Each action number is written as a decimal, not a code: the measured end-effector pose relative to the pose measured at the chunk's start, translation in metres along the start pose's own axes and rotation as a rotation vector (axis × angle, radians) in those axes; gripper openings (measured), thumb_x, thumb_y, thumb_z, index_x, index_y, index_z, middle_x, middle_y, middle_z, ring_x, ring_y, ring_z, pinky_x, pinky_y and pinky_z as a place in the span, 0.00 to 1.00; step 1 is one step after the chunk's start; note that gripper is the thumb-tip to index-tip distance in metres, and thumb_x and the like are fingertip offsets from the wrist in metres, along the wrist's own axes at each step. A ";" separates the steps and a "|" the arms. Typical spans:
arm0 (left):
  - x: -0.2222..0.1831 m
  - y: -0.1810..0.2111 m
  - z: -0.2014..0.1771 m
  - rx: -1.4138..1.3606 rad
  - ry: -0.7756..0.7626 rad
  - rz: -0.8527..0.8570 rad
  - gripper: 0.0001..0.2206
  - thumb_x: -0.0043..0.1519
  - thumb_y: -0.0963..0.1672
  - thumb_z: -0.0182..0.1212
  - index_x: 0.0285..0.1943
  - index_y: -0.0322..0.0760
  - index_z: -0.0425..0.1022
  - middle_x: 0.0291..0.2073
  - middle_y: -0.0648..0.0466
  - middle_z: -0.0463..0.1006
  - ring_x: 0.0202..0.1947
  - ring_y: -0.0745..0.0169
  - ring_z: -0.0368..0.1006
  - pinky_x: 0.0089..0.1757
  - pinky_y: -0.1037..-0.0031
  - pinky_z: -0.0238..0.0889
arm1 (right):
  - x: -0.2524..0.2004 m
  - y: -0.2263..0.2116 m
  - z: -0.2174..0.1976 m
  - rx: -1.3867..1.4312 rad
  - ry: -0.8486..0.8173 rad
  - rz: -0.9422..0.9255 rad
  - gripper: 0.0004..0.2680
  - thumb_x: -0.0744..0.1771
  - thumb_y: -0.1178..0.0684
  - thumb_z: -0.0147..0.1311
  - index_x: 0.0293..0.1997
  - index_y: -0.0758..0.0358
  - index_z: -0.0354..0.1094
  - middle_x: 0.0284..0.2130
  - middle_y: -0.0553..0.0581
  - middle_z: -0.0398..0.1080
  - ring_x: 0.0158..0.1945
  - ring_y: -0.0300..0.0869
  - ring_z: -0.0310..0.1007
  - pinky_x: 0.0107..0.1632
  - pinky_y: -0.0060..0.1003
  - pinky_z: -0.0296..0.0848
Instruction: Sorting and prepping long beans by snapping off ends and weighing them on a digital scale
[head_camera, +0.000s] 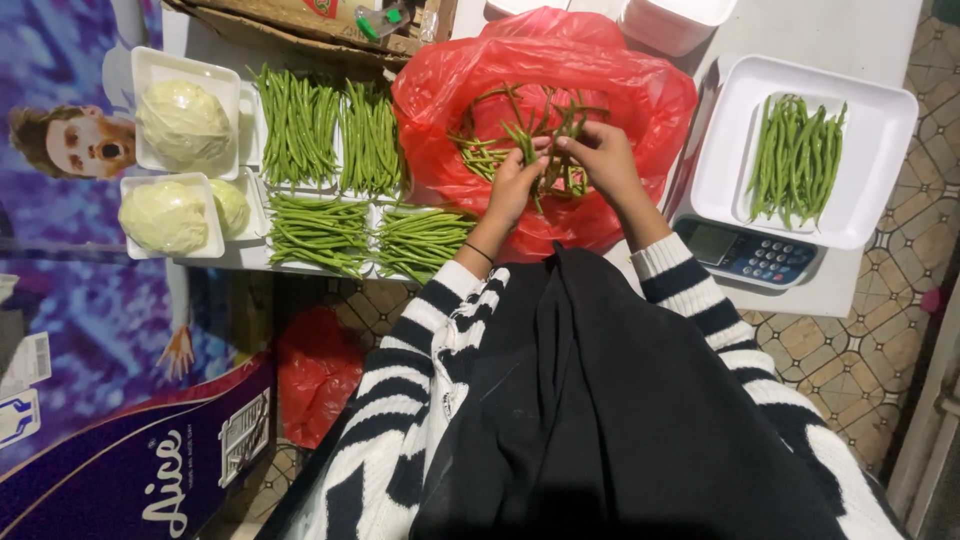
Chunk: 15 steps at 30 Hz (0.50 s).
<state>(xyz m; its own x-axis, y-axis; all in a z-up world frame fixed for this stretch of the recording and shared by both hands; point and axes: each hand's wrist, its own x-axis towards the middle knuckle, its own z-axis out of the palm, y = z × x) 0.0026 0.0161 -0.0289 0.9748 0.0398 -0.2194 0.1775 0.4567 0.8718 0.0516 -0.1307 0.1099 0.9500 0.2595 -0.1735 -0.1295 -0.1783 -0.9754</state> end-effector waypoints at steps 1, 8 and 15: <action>0.003 -0.008 0.001 0.000 -0.002 0.000 0.18 0.68 0.41 0.63 0.68 0.40 0.71 0.58 0.45 0.78 0.58 0.51 0.74 0.56 0.56 0.67 | -0.002 -0.006 0.002 0.000 0.002 -0.001 0.07 0.66 0.57 0.65 0.46 0.62 0.78 0.35 0.53 0.77 0.43 0.36 0.74 0.49 0.38 0.76; 0.016 0.018 0.009 -0.007 0.039 0.041 0.14 0.63 0.41 0.69 0.56 0.34 0.74 0.41 0.43 0.84 0.41 0.58 0.81 0.41 0.67 0.77 | 0.006 -0.035 0.010 0.037 0.024 0.023 0.04 0.65 0.56 0.66 0.41 0.59 0.78 0.29 0.49 0.75 0.35 0.31 0.73 0.38 0.28 0.75; 0.006 0.073 0.017 -0.111 0.015 0.227 0.11 0.72 0.42 0.55 0.60 0.30 0.68 0.48 0.37 0.81 0.45 0.45 0.81 0.42 0.60 0.78 | 0.010 -0.054 -0.011 0.117 0.101 0.000 0.09 0.68 0.54 0.64 0.53 0.57 0.77 0.35 0.47 0.76 0.38 0.28 0.75 0.40 0.21 0.80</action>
<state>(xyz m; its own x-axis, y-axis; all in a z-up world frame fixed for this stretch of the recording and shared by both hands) 0.0242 0.0347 0.0408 0.9857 0.1655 -0.0313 -0.0620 0.5295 0.8460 0.0709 -0.1291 0.1624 0.9730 0.1616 -0.1648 -0.1562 -0.0647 -0.9856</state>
